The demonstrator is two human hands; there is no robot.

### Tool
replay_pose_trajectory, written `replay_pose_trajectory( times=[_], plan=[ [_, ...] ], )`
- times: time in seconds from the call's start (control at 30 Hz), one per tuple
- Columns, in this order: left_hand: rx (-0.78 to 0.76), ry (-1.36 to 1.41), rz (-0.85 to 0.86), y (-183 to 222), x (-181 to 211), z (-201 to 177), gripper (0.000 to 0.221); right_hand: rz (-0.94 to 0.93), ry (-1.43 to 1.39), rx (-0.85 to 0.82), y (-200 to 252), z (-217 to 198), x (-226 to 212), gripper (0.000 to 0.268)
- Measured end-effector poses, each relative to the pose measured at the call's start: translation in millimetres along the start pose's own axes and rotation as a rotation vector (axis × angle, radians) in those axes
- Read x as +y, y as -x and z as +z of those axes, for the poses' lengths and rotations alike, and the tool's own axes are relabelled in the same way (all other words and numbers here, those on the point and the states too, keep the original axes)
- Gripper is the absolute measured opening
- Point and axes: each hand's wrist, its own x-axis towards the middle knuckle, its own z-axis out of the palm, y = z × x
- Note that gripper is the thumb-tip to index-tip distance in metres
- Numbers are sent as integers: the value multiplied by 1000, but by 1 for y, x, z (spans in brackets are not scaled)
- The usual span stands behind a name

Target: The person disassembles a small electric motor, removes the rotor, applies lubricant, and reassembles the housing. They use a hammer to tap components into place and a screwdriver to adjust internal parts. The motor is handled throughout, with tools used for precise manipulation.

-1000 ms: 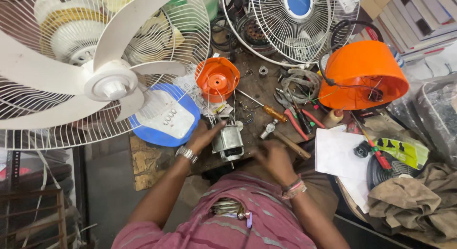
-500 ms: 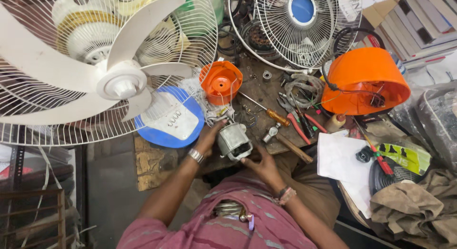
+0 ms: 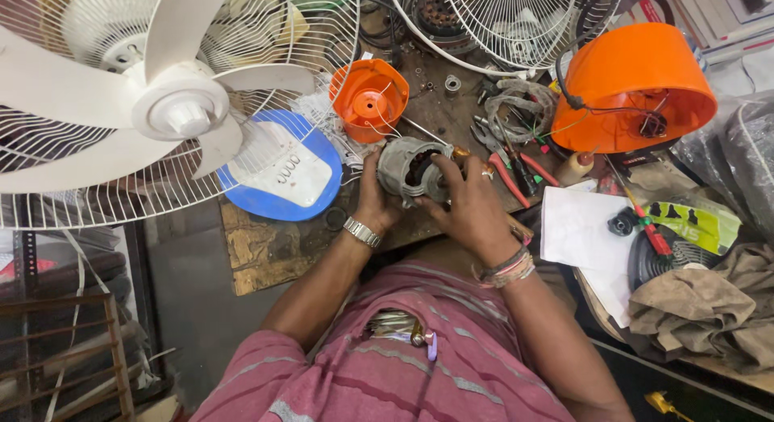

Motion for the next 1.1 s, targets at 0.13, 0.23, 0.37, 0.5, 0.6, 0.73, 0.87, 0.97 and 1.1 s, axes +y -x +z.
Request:
replay_pose_trajectory(
  times=[0.13,0.23,0.37,0.5,0.6,0.73,0.87,0.97,1.1],
  plan=[
    [28,-43,29,3,4,2,59,-64,2,-25,-5,-3,-1,70],
    [-11,-35,50,4,7,2,62,-47,25,-30,-4,4,-4,70],
    [5,-52,43,1,8,-1,65,-84,54,17,2,11,-6,69],
    [-41,-77,97,-5,6,-5,60,-70,79,-23,1,13,-1,69],
    [53,-49,139,-9,6,-13,57,-178,-68,18,6,13,17,77],
    [131,-280,296,-15,32,-27,57,-56,-106,145,30,16,60,79],
    [242,-897,432,-8,51,-32,72,142,322,-86,46,42,95,55],
    [318,-1252,512,-1,50,-28,87,162,440,-137,51,62,107,49],
    [496,-1519,273,2,44,-25,106,132,552,-87,52,76,124,52]
  ],
)
